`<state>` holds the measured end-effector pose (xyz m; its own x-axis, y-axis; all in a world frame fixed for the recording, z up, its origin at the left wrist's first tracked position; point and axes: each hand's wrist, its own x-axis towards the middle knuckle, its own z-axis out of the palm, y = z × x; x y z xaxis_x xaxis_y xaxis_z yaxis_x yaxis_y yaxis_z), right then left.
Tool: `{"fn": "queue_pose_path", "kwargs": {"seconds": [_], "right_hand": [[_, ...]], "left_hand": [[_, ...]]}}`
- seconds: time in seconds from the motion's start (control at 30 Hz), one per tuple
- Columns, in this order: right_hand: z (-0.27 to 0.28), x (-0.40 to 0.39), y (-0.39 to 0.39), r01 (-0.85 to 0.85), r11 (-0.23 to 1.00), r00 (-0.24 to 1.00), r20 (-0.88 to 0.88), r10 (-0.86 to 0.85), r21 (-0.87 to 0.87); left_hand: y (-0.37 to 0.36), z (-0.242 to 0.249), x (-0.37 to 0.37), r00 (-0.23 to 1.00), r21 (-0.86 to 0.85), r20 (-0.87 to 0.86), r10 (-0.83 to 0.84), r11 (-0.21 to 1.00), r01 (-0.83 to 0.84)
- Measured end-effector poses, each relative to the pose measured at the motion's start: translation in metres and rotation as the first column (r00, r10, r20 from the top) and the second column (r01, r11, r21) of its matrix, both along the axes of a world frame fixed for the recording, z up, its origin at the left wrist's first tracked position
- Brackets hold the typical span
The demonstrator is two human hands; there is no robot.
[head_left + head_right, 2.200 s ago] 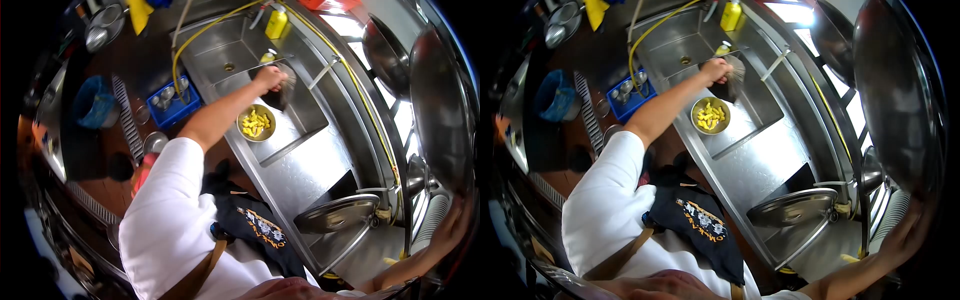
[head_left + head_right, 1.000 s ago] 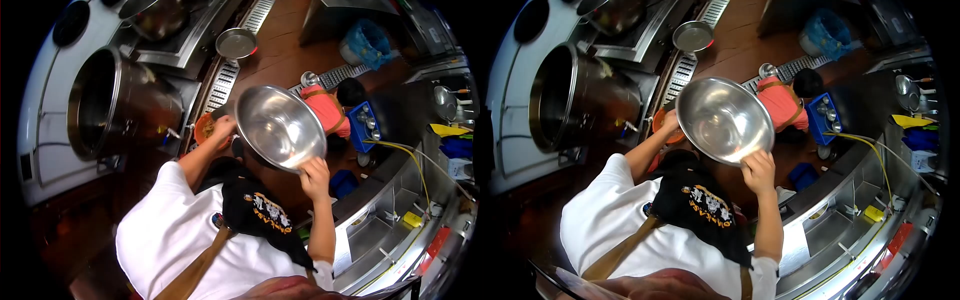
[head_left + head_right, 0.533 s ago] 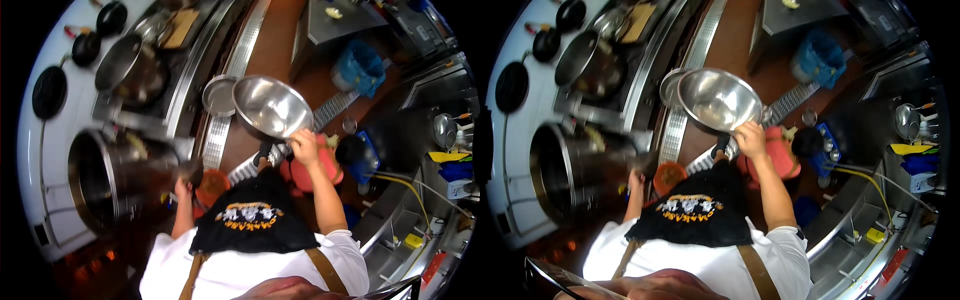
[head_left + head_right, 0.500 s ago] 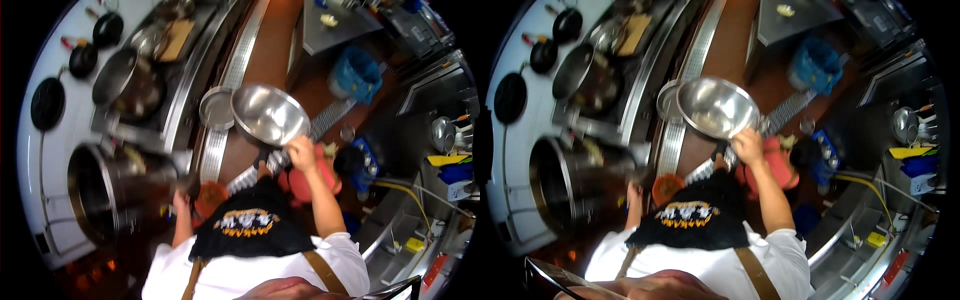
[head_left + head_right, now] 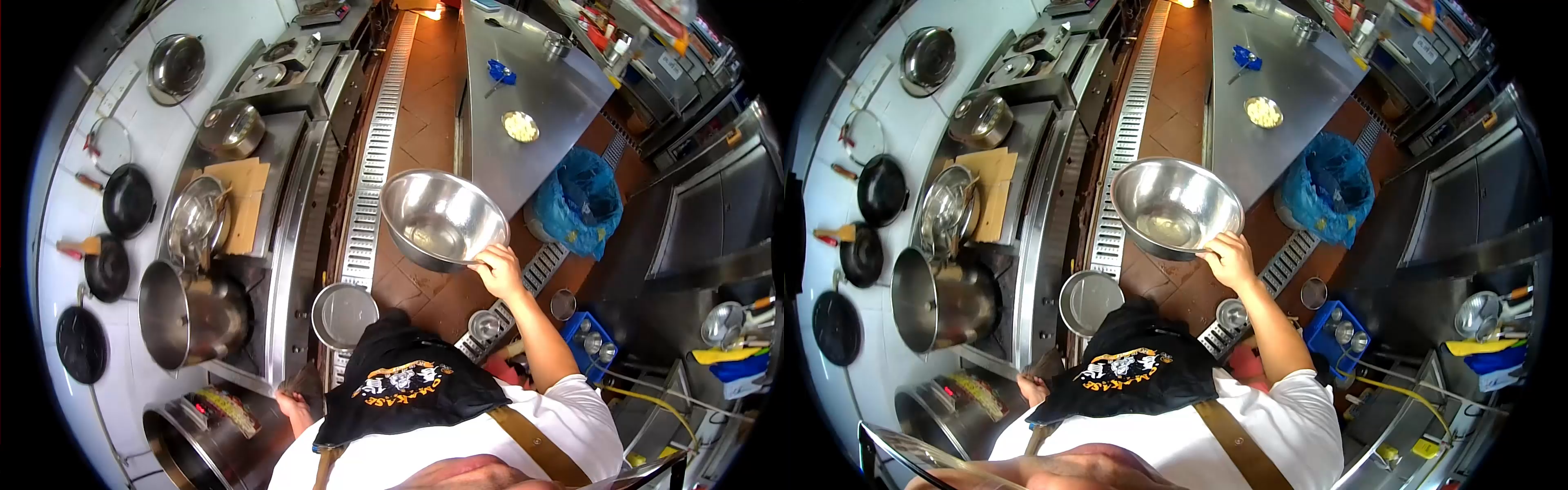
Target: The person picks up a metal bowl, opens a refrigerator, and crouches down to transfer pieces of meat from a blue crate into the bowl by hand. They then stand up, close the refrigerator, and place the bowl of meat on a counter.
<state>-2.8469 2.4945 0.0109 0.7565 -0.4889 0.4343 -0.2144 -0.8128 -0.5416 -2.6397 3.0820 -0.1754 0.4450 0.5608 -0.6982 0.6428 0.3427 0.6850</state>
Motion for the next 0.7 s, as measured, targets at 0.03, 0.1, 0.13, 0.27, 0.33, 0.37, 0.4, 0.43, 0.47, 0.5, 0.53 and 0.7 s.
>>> {"fn": "queue_pose_path", "kwargs": {"seconds": [0.03,0.1,0.13,0.27,0.33,0.37,0.4,0.43,0.47,0.5,0.53,0.7], "right_hand": [[0.000,0.019,-0.022,-0.001,1.000,1.000,0.002,0.001,-0.010],[-0.007,0.058,-0.067,0.015,1.000,1.000,-0.002,-0.015,-0.025],[-0.012,0.079,-0.090,0.023,1.000,1.000,-0.007,-0.023,-0.021],[-0.028,0.164,-0.176,0.082,0.996,0.997,0.008,-0.083,0.023],[-0.008,0.204,-0.215,0.109,0.994,0.994,0.011,-0.109,0.026],[-0.010,0.223,-0.237,0.107,0.991,0.992,0.060,-0.112,0.081],[-0.004,0.240,-0.257,0.139,0.986,0.988,0.059,-0.145,0.090],[-0.001,0.255,-0.272,0.177,0.978,0.981,0.063,-0.184,0.114],[0.002,0.270,-0.291,0.195,0.977,0.978,0.060,-0.201,0.089],[0.004,0.284,-0.309,0.223,0.972,0.972,0.055,-0.227,0.070],[0.010,0.300,-0.327,0.242,0.967,0.964,0.096,-0.250,0.082],[-0.013,0.366,-0.434,0.406,0.913,0.914,-0.026,-0.406,0.044]], "left_hand": [[-0.027,-0.011,0.022,1.000,-0.008,0.017,-0.027,1.000,0.027],[-0.087,-0.039,0.075,0.989,-0.076,-0.004,-0.145,0.987,0.144],[-0.127,-0.039,0.103,0.985,-0.109,-0.029,-0.170,0.980,0.166],[-0.294,-0.047,0.232,0.956,-0.188,0.129,-0.263,0.940,0.284],[-0.394,-0.027,0.293,0.962,-0.231,0.090,-0.259,0.934,0.273],[-0.434,-0.036,0.329,0.951,-0.279,0.127,-0.282,0.910,0.308],[-0.480,-0.020,0.357,0.920,-0.288,0.191,-0.342,0.876,0.386],[-0.526,0.001,0.386,0.903,-0.296,0.200,-0.379,0.856,0.425],[-0.566,0.004,0.423,0.865,-0.309,0.209,-0.457,0.808,0.501],[-0.608,0.014,0.454,0.859,-0.319,0.213,-0.465,0.798,0.511],[-0.651,0.031,0.482,0.820,-0.342,0.301,-0.487,0.747,0.570],[-0.849,0.084,0.620,0.680,-0.381,0.437,-0.589,0.563,0.733]]}}
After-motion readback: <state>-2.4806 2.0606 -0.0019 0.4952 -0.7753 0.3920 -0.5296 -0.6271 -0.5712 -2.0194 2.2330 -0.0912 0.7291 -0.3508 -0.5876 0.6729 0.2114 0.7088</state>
